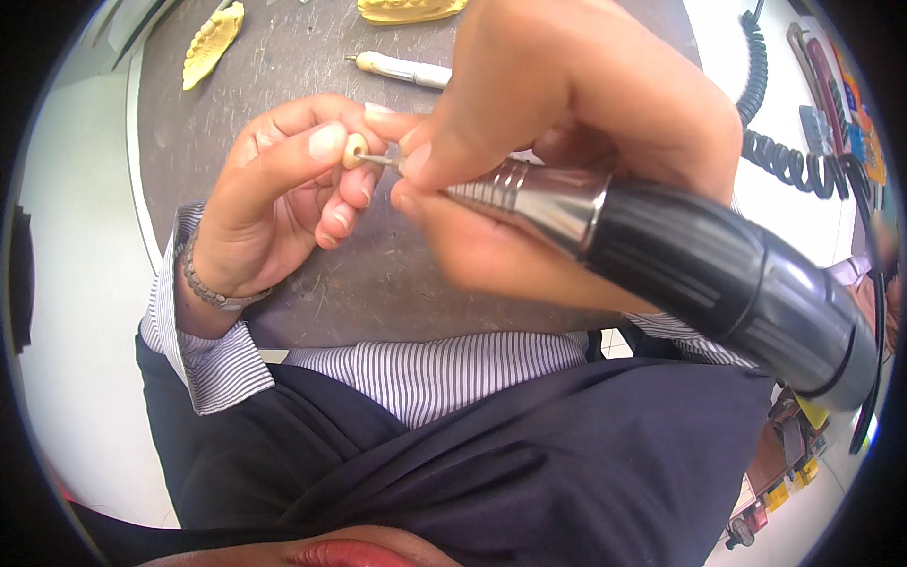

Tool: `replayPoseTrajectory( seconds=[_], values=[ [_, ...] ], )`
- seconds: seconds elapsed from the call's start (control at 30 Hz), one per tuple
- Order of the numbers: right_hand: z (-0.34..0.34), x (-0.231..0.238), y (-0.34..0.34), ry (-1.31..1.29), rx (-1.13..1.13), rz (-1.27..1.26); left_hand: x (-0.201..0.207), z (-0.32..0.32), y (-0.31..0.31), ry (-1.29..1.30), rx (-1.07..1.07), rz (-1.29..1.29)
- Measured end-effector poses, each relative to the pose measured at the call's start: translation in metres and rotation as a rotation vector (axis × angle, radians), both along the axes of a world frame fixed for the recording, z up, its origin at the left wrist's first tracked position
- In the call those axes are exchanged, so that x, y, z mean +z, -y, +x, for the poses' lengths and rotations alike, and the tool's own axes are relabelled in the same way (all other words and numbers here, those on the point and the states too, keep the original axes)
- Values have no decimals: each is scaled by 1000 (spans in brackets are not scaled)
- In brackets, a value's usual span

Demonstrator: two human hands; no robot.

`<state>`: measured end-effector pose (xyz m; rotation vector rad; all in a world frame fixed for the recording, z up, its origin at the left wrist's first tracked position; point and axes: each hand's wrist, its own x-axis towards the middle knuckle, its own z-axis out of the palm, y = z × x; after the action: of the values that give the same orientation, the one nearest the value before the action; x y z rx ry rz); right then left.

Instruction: The person uses a manual handpiece to shape a small, tooth-like object held in their left hand. They then switch to a powered rotary tool to further refine the object's surface, occasionally pausing to inspect the work.

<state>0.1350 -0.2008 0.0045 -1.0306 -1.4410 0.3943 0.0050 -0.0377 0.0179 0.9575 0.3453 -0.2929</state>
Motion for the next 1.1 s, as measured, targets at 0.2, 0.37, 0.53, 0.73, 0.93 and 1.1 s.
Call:
replayPoseTrajectory(
  seconds=[0.2,0.37,0.53,0.73,0.93,1.1],
  values=[
    [5,10,5,-141,-1,-123,-3,1,0,89,42,-20],
    [3,9,8,-153,-105,-120,-3,5,1,95,49,-10],
    [1,10,8,-145,-121,-126,-5,3,-3,181,-15,114],
    [3,5,7,-134,-47,-89,-4,3,0,250,13,248],
    [3,8,6,-95,-32,-84,-3,2,-3,251,-7,219],
    [4,11,8,-42,-49,-102,-5,2,-1,241,61,127]
  ],
)
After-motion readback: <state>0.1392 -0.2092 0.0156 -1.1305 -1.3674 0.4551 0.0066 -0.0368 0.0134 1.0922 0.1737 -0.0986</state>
